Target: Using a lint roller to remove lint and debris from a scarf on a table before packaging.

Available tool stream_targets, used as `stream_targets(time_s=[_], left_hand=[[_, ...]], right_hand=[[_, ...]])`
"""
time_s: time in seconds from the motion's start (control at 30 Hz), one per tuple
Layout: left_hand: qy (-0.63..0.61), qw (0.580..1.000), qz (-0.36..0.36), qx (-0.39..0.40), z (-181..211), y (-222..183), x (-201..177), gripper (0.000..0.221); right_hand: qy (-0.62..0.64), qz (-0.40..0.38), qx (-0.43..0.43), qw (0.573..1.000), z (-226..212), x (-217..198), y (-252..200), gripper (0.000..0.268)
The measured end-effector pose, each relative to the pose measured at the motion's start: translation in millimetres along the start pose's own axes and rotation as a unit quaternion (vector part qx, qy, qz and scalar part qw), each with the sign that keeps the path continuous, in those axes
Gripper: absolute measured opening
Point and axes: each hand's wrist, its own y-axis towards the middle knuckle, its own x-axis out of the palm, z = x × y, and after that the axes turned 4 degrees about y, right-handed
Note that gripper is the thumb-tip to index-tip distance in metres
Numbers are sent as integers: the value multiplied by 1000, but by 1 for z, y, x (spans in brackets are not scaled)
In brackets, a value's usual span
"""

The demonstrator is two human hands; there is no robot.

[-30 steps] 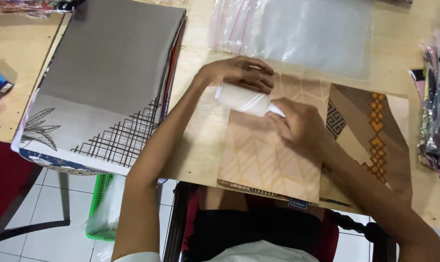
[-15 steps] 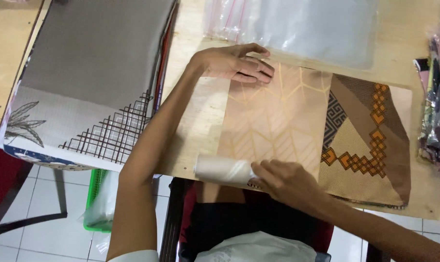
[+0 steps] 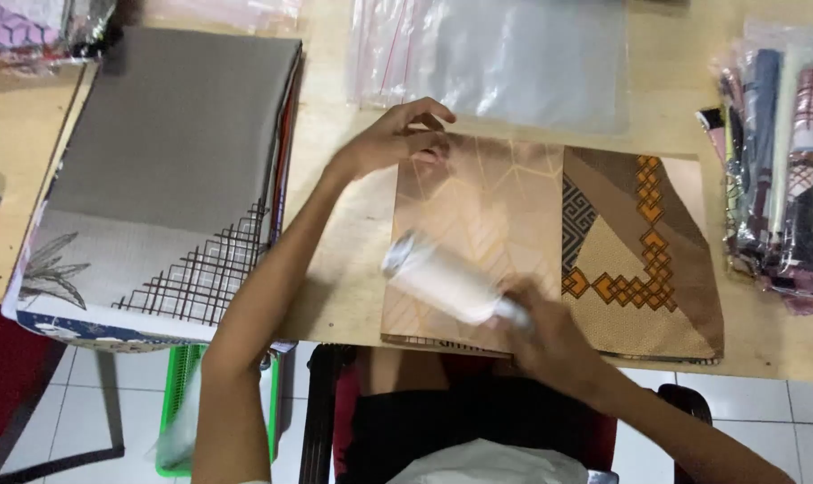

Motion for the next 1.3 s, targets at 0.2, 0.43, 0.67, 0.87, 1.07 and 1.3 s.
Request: stream_targets(time_s=[0.2,0.43,0.67,0.87,1.07,1.3], left_hand=[[544,811,167,133,-82,4,16,42],[535,838,102,-22,-28,-29,52,61],[540,834,99,-62,-20,-31,55,69],[522,842,111,-75,-16,-27,57,71],[513,847,116,-77,-16,-28,58,72],[515,845,125,-66,-23,-27,57,70]], right_hand=[[69,162,-24,984,22,3,61,24],[-193,-2,18,981,6,17,116,15],[-163,-55,119,978,-5,5,137,24],[-110,-55,133,983,-45,-25,135,29],[-75,-12,156,985,-32,-43,115,30],[-138,42,161,976,27,-58,97,27]])
